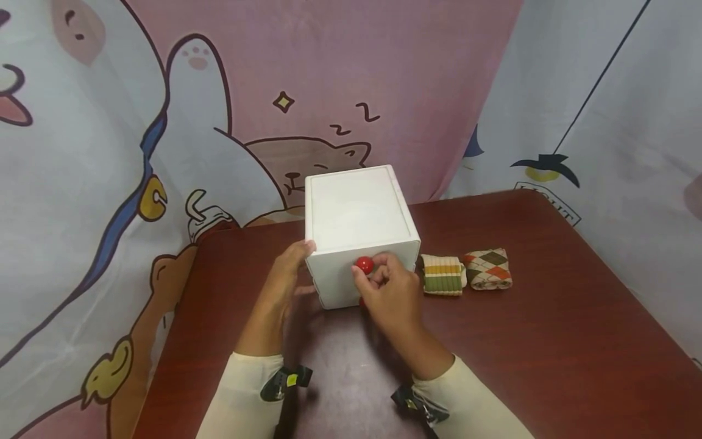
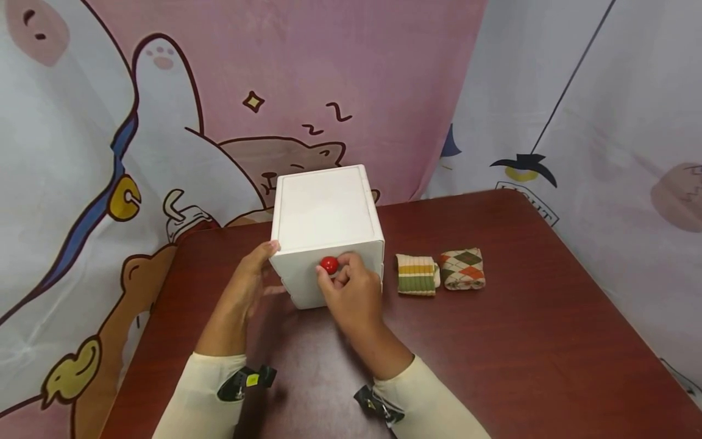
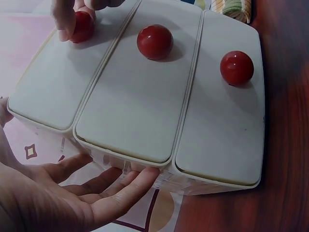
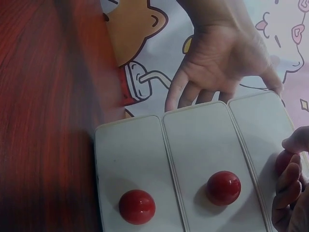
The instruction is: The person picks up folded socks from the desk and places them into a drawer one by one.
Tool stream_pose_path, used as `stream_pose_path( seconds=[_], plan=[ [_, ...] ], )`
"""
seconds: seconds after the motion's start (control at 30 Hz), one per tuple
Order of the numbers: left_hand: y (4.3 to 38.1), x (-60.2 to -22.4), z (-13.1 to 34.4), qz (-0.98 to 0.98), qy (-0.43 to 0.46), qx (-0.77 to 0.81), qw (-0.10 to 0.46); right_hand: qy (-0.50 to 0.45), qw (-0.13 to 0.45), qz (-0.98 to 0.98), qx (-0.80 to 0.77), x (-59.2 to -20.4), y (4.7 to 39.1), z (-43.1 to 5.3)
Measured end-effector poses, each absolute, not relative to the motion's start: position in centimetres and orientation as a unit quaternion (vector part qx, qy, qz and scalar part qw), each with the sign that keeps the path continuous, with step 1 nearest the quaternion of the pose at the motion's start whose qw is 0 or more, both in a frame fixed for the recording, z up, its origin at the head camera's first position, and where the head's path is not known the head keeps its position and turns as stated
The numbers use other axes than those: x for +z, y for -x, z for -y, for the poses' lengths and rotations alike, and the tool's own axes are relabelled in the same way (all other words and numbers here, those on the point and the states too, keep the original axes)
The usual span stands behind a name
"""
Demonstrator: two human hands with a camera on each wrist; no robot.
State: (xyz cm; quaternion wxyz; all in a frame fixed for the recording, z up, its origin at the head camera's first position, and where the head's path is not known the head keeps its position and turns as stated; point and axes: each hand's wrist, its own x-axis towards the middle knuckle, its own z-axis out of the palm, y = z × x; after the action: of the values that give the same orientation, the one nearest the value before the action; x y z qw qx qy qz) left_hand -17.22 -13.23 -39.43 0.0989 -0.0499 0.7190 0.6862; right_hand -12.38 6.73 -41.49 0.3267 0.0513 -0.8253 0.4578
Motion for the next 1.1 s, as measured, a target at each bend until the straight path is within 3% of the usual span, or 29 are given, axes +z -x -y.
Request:
stream_pose_path(
  seconds=[0.4,0.8,1.1],
  plan=[
    [17.4,-39.4,13.4,-0.714,0.049,0.69,0.106,-0.07,0.313,0.828,0.459,-42.5,12.1,-7.4],
    [17.5,-39.5,13.4,-0.715,0.053,0.689,0.107,0.007,0.174,0.884,0.433,-44.3,11.9,-7.4],
    [17.4,-39.4,13.2,-0.715,0.053,0.689,0.107,0.003,0.172,0.89,0.423,-44.6,12.1,-7.3]
  ],
)
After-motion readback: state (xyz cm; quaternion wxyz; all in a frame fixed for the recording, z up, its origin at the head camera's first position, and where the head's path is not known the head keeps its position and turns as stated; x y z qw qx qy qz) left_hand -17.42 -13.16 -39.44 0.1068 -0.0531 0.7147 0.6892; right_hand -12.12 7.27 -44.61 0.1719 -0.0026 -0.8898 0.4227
